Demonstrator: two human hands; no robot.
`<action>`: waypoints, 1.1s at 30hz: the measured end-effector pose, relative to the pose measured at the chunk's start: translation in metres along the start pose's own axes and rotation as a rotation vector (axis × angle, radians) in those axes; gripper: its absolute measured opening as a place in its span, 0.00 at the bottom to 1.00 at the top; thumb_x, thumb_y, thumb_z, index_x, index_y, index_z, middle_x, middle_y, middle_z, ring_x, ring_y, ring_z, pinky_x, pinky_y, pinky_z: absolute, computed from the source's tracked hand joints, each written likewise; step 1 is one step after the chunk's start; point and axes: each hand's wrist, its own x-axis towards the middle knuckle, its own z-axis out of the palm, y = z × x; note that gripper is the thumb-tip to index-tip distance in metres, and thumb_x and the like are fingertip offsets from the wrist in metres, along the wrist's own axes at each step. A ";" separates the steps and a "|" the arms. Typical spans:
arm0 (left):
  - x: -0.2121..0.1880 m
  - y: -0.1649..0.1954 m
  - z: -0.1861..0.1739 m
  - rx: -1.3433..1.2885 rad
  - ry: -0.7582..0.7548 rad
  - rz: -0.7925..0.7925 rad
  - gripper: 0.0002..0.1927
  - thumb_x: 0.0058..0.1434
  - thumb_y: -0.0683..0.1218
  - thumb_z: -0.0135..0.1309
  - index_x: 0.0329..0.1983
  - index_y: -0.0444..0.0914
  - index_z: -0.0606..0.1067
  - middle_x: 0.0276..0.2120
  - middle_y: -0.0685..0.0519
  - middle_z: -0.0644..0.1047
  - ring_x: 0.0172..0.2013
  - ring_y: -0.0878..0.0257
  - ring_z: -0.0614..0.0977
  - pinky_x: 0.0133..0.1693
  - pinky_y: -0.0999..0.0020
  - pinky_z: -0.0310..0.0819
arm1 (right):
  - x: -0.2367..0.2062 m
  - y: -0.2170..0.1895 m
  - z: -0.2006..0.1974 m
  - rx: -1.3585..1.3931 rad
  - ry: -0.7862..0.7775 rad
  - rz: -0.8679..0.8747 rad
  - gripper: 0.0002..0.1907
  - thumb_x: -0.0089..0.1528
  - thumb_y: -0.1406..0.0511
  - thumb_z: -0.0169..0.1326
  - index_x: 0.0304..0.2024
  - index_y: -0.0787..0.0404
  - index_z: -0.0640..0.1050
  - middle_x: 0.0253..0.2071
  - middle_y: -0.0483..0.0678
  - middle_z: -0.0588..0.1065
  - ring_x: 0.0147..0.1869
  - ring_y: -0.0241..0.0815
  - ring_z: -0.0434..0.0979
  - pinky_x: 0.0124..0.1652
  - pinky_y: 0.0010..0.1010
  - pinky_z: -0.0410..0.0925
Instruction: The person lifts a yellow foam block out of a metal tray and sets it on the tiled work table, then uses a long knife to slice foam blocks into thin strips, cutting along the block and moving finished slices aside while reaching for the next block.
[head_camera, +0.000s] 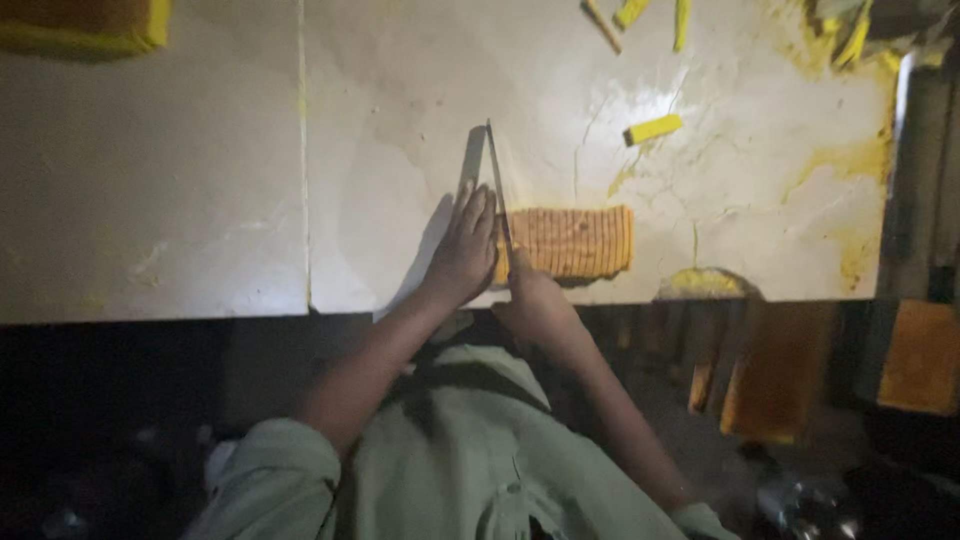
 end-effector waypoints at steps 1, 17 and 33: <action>0.001 -0.002 -0.001 -0.044 -0.005 -0.017 0.33 0.69 0.43 0.43 0.75 0.26 0.54 0.74 0.32 0.53 0.76 0.34 0.50 0.72 0.45 0.51 | 0.012 -0.017 -0.013 0.026 0.036 -0.029 0.38 0.53 0.67 0.62 0.60 0.72 0.59 0.39 0.67 0.78 0.45 0.68 0.81 0.42 0.51 0.74; -0.007 -0.003 -0.006 -0.093 0.072 0.008 0.36 0.68 0.44 0.45 0.76 0.24 0.50 0.75 0.29 0.50 0.76 0.33 0.49 0.74 0.43 0.47 | -0.033 -0.018 0.017 0.121 -0.067 0.087 0.40 0.58 0.68 0.56 0.66 0.73 0.51 0.38 0.69 0.77 0.43 0.67 0.80 0.39 0.51 0.73; -0.020 -0.015 0.002 0.207 0.074 -0.036 0.38 0.71 0.52 0.44 0.79 0.35 0.47 0.73 0.24 0.48 0.74 0.28 0.48 0.70 0.28 0.40 | -0.082 -0.031 0.032 0.053 -0.152 0.135 0.41 0.61 0.59 0.59 0.67 0.69 0.52 0.36 0.68 0.78 0.39 0.69 0.80 0.38 0.53 0.72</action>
